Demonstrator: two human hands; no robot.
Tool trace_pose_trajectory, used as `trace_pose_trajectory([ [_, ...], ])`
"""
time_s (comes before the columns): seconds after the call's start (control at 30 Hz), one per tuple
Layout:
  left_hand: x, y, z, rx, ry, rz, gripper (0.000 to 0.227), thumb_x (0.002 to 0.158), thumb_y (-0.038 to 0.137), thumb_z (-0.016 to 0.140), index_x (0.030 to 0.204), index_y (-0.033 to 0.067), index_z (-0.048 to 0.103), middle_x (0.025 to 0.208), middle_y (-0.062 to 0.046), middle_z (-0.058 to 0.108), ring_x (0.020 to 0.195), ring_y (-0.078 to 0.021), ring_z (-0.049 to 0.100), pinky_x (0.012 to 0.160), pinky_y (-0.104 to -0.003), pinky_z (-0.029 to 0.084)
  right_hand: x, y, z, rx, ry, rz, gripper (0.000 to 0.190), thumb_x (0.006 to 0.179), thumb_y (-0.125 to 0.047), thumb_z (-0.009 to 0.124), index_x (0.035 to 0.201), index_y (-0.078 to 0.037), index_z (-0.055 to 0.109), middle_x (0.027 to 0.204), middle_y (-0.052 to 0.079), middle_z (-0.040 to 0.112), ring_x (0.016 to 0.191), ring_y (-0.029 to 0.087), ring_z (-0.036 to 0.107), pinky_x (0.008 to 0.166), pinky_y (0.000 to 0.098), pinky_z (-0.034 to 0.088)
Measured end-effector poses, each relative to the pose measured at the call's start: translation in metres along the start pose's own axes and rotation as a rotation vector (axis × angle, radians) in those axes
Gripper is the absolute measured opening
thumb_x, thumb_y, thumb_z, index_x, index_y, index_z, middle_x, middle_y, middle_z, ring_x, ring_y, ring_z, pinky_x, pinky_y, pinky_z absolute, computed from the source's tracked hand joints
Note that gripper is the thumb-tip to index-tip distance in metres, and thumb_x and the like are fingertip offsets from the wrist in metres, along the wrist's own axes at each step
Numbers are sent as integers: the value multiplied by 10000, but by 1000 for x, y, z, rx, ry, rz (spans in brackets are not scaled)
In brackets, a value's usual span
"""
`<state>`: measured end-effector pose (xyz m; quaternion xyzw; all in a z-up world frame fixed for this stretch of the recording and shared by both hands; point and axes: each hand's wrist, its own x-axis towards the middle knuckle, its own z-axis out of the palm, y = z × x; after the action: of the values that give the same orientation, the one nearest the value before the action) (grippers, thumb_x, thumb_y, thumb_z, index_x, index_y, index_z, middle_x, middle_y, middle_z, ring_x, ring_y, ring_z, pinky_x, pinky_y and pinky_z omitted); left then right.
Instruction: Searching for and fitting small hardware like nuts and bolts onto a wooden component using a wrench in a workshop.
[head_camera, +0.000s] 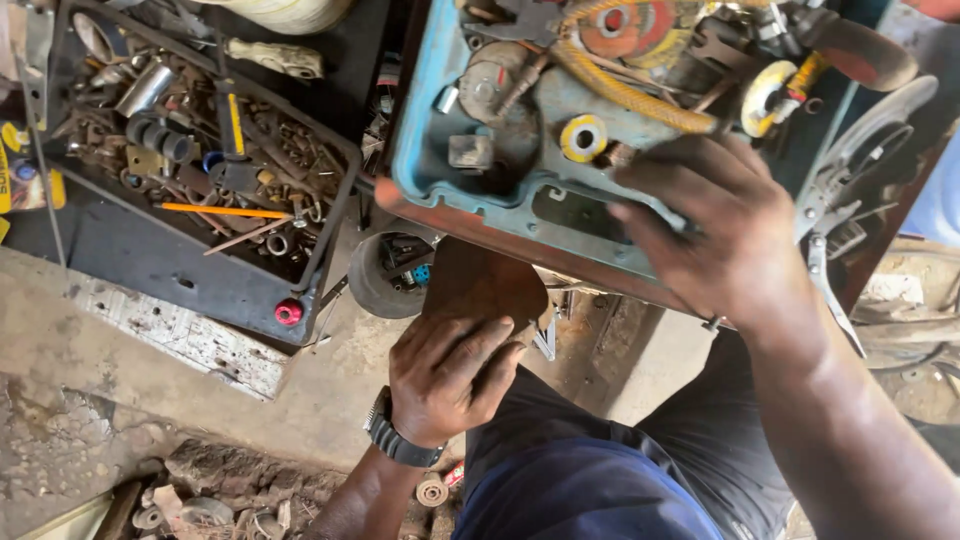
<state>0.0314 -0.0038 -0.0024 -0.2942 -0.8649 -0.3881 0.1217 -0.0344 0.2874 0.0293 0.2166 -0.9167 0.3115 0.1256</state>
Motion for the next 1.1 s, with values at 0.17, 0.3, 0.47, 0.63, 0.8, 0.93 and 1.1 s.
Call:
trace_pose_trajectory([
  [0.17,-8,3,-5,-40,21,-40,232,962,239,788,1138,99,732,983,-53,736,827,-233,728,735,-401,640,91,0,58,56,-321,-44,495,946,-255,827,1405,-112,708,1328,194,688,1131,386,695,901,513,564],
  [0.3,-14,0,-10,-29,37,-55,236,953,260,794,1133,118,743,967,-45,731,785,-214,712,714,-382,586,120,12,56,95,-491,-177,270,995,-165,667,1233,-41,701,1148,164,737,980,330,722,803,414,601],
  [0.47,-23,-3,-16,-56,42,-124,277,977,287,779,1209,144,729,986,-63,728,804,-247,728,727,-432,602,70,47,-5,32,-267,-54,437,1088,61,849,1439,263,684,1293,371,755,1012,375,759,833,423,628],
  [0.63,-25,-3,-19,-133,50,-189,269,994,298,732,1216,146,720,941,-72,730,812,-256,762,704,-434,605,-30,34,-19,85,-74,549,164,1068,25,746,1177,72,632,958,143,614,856,234,599,821,371,464],
  [0.8,-18,-7,-17,-137,91,-210,281,983,299,744,1216,148,700,914,-48,715,785,-215,742,720,-380,597,-91,-9,10,-34,202,501,396,1059,43,770,1392,210,635,1034,248,660,843,271,625,805,370,516],
  [0.93,-9,-13,-18,-175,83,-222,312,972,280,758,1246,147,690,925,-45,712,801,-208,750,741,-370,603,-103,-27,48,-16,398,497,433,1009,-59,776,1338,172,615,1032,216,700,788,228,657,746,330,541],
  [1.1,10,-18,-16,-255,93,-168,304,983,203,743,1261,102,671,918,-52,683,763,-179,709,755,-362,653,-108,-22,53,-61,433,522,440,1011,-94,779,1340,156,625,911,172,680,727,208,623,739,325,504],
])
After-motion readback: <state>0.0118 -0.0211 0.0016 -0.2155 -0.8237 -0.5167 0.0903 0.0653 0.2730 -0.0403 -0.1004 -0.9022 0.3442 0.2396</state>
